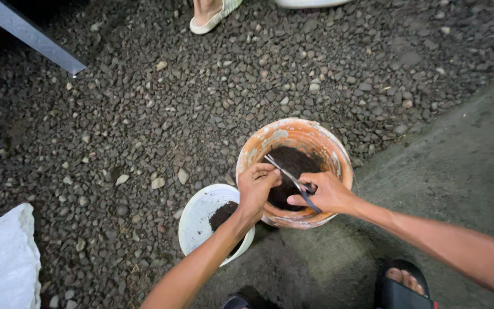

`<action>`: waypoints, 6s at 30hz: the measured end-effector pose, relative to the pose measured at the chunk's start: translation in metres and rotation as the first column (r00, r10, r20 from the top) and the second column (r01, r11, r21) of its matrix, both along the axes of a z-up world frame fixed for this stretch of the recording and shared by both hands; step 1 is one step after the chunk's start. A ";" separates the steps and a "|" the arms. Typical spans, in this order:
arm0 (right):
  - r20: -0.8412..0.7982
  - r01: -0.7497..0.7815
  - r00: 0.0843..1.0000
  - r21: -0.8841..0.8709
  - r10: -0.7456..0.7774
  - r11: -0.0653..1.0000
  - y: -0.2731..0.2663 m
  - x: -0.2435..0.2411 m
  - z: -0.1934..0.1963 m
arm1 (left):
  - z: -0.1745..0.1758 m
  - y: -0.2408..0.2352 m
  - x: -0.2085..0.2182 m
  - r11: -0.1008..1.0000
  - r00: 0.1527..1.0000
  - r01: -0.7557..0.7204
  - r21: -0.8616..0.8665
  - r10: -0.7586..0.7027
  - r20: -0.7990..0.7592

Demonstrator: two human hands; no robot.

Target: The person uses scissors to cut small pieces of dark soil or compost held in their left hand over a bucket, then drops the cut pieces into a smaller white bowl. The process is repeated continuously.

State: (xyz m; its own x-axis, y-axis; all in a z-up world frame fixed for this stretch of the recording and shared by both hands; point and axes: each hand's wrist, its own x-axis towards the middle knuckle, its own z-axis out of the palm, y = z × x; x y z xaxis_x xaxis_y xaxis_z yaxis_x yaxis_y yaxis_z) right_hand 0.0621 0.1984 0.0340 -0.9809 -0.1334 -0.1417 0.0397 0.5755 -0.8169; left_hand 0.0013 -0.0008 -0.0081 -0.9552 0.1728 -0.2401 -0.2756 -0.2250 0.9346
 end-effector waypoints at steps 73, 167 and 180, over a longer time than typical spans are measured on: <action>0.190 -0.114 0.976 0.037 0.105 0.993 0.032 0.009 0.009 | 0.001 -0.012 -0.015 0.990 0.962 0.135 -0.039 -0.141 -0.234; 0.164 -0.030 0.986 -0.018 0.032 0.999 0.176 -0.124 -0.100 | -0.110 -0.117 0.075 0.213 0.999 0.049 -0.976 -0.015 0.047; 0.352 0.070 0.934 -0.362 0.067 0.930 0.177 -0.122 -0.103 | -0.065 -0.064 0.091 0.414 0.950 0.302 -0.859 -0.054 0.308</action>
